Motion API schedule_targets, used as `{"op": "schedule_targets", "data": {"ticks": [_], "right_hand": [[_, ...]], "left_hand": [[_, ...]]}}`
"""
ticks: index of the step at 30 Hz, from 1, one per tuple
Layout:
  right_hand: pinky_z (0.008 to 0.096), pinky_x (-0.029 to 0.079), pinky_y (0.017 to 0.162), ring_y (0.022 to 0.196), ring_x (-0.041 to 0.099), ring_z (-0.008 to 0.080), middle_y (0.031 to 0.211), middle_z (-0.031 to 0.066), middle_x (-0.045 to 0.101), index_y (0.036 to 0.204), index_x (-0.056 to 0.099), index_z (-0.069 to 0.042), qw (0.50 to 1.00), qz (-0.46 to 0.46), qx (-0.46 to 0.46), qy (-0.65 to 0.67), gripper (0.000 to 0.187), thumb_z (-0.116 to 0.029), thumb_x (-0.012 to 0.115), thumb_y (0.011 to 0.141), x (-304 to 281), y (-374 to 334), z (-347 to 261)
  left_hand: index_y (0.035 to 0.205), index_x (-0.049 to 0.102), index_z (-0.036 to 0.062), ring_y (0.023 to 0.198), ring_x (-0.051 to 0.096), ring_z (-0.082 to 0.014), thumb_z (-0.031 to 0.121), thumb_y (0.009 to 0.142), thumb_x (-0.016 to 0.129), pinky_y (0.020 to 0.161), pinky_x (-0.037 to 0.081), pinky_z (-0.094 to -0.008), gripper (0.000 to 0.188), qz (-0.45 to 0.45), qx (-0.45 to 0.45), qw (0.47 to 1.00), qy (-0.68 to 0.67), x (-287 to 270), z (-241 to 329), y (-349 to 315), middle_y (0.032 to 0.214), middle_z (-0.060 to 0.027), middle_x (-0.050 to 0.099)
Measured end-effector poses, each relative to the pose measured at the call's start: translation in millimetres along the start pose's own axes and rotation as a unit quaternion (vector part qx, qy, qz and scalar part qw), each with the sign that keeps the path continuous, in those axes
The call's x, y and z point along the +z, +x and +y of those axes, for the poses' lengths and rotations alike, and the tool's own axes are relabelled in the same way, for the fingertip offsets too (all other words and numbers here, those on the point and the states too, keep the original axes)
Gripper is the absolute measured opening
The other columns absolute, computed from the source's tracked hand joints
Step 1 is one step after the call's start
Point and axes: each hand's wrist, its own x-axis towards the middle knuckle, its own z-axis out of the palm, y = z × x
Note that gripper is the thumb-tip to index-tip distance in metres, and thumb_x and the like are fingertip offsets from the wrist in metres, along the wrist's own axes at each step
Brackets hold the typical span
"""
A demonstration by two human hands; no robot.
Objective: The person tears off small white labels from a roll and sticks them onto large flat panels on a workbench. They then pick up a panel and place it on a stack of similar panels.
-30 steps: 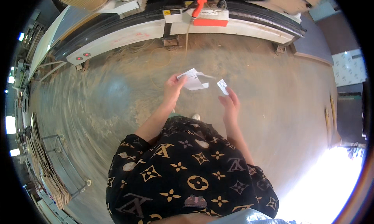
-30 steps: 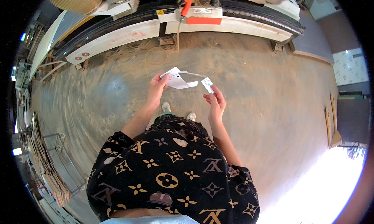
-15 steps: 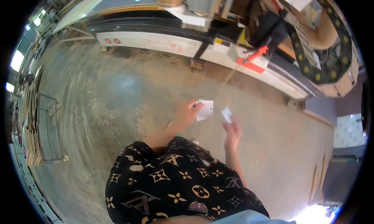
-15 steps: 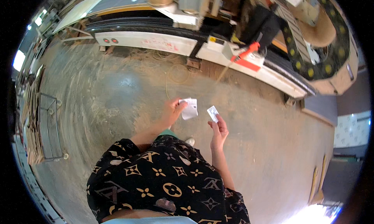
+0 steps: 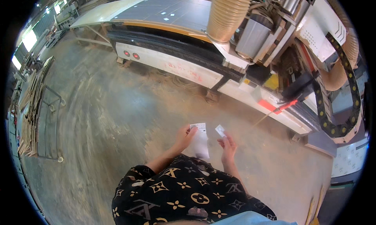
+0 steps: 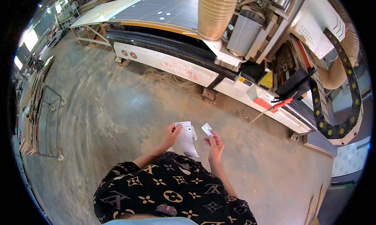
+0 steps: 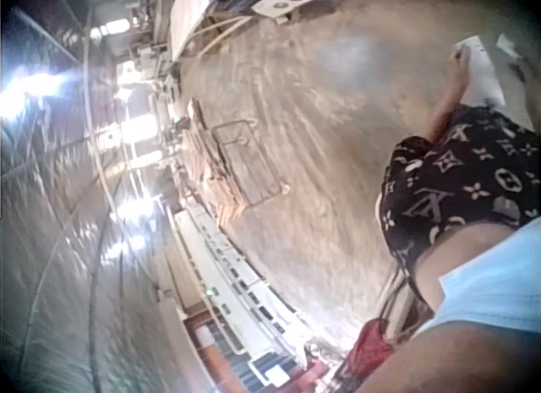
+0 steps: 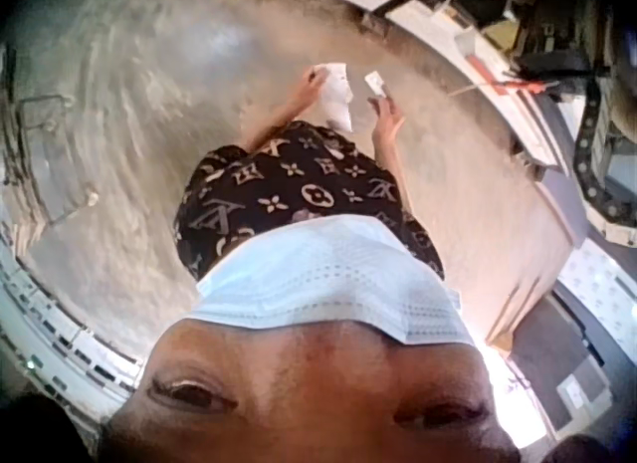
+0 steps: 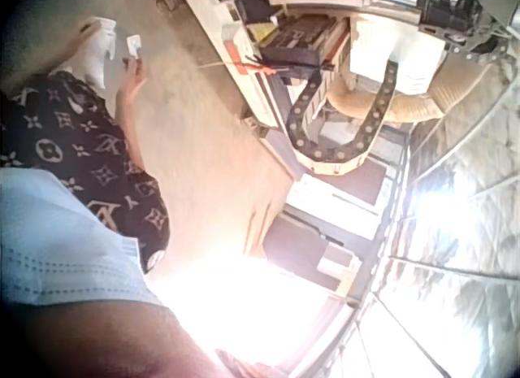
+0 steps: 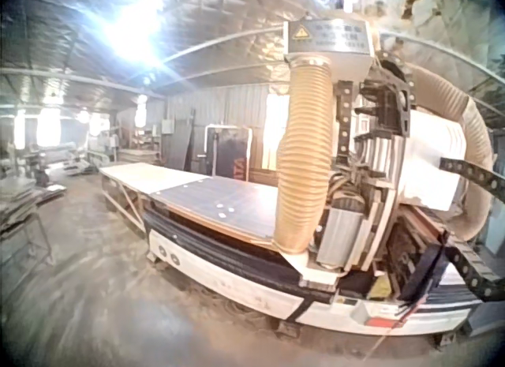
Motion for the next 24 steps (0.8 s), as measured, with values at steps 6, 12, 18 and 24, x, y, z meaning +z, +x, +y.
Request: {"op": "schedule_targets", "data": {"ticks": [6,12,18,24], "right_hand": [[0.0201,0.044,0.065,0.075,0.06,0.0112,0.086,0.0057,0.06,0.112,0.053,0.002,0.999,-0.03,-0.016,0.0,0.03,-0.007,0.053,0.083,88.6,29.6,12.0],[0.0221,0.046,0.07,0.076,0.059,0.0118,0.089,0.0071,0.061,0.112,0.052,0.003,0.996,-0.085,-0.014,0.002,0.031,-0.003,0.053,0.082,161.8,48.5,13.4],[0.0248,0.048,0.073,0.077,0.06,0.0131,0.095,0.0086,0.061,0.111,0.052,0.004,0.995,-0.092,0.016,-0.027,0.03,-0.002,0.052,0.082,184.8,61.2,15.8],[0.0254,0.048,0.073,0.08,0.06,0.0136,0.096,0.0088,0.061,0.112,0.052,0.003,0.998,-0.058,0.029,0.005,0.03,-0.002,0.052,0.082,176.9,65.5,14.6]], "left_hand": [[0.088,0.056,-0.0014,0.064,0.049,-0.006,0.017,0.087,0.051,0.055,0.04,-0.0219,0.019,0.021,-0.044,0.993,-0.104,-75.5,-6.9,25.6,0.073,-0.0012,0.057],[0.088,0.056,-0.0013,0.066,0.047,-0.0065,0.016,0.087,0.051,0.058,0.039,-0.0226,0.018,0.011,-0.042,0.997,0.068,-134.6,-19.9,47.0,0.072,-0.0012,0.056],[0.096,0.056,-0.0006,0.071,0.056,-0.0105,0.023,0.088,0.049,0.064,0.044,-0.0252,0.026,-0.017,-0.054,0.998,-0.019,-141.0,-45.4,50.5,0.08,-0.0074,0.062],[0.102,0.056,0.001,0.079,0.052,-0.0069,0.016,0.089,0.049,0.071,0.042,-0.0214,0.021,-0.056,-0.086,0.989,-0.108,-126.9,-50.3,57.6,0.089,-0.0008,0.059]]}}
